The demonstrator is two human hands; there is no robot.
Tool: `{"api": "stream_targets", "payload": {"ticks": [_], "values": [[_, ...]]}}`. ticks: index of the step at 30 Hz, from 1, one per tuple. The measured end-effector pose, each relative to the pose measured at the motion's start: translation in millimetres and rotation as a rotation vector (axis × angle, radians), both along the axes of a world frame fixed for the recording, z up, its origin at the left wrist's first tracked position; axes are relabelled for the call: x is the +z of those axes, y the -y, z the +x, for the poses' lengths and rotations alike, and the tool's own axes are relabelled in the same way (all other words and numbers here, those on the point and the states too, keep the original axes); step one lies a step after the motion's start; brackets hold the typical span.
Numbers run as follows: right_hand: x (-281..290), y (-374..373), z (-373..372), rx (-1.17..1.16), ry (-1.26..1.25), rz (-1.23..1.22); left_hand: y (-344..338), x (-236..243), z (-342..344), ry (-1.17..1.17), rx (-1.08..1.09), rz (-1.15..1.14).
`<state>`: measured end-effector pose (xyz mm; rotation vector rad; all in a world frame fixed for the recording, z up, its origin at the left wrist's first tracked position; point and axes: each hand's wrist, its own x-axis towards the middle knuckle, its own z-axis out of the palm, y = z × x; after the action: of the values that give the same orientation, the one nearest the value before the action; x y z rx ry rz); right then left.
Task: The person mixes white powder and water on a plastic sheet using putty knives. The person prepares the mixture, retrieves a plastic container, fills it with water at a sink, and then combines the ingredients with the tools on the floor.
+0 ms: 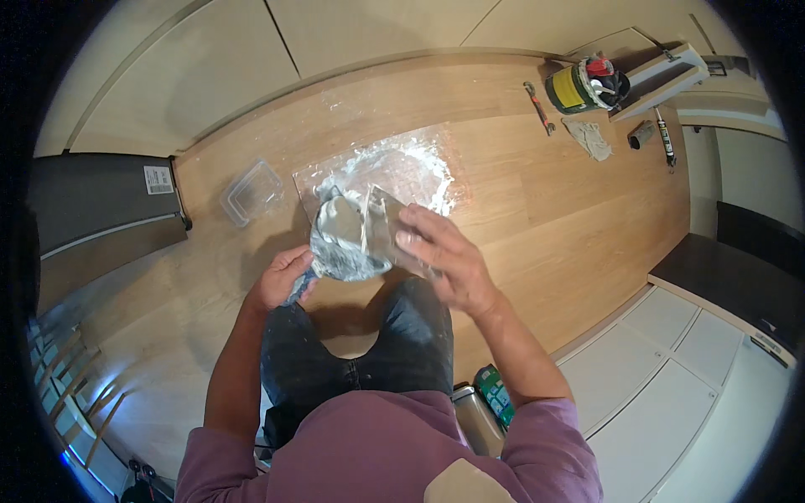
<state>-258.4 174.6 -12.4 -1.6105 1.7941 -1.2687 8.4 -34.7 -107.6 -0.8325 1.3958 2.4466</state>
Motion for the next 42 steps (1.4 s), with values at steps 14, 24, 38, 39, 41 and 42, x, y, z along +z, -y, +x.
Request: {"api": "stream_targets", "payload": {"ticks": [14,24,38,39,41,42], "values": [[-22.8,-29.7,19.6,0.126,-0.223,0.172,-15.7,14.9,-1.2,-0.073,-0.046,0.027],[-84.9,-39.5,-4.4,-0.037,-0.430,0.372,-9.0,-4.4,17.2,0.019,-0.003,-0.144],[-253.3,19.7,-78.6,-0.425,0.645,0.740,47.4,-155.0,-3.6,0.177,-0.177,-0.616],[-251.0,31.8,-72.1,-0.392,0.609,0.819,50.3,-153.4,-2.2,0.195,-0.197,-0.630],[-245.0,54.8,-52.3,-0.305,0.359,0.818,54.6,-148.6,-0.3,0.221,-0.237,-0.658],[-242.8,62.9,-43.9,-0.267,0.227,0.811,54.2,-147.7,-3.1,0.275,-0.249,-0.633]]}}
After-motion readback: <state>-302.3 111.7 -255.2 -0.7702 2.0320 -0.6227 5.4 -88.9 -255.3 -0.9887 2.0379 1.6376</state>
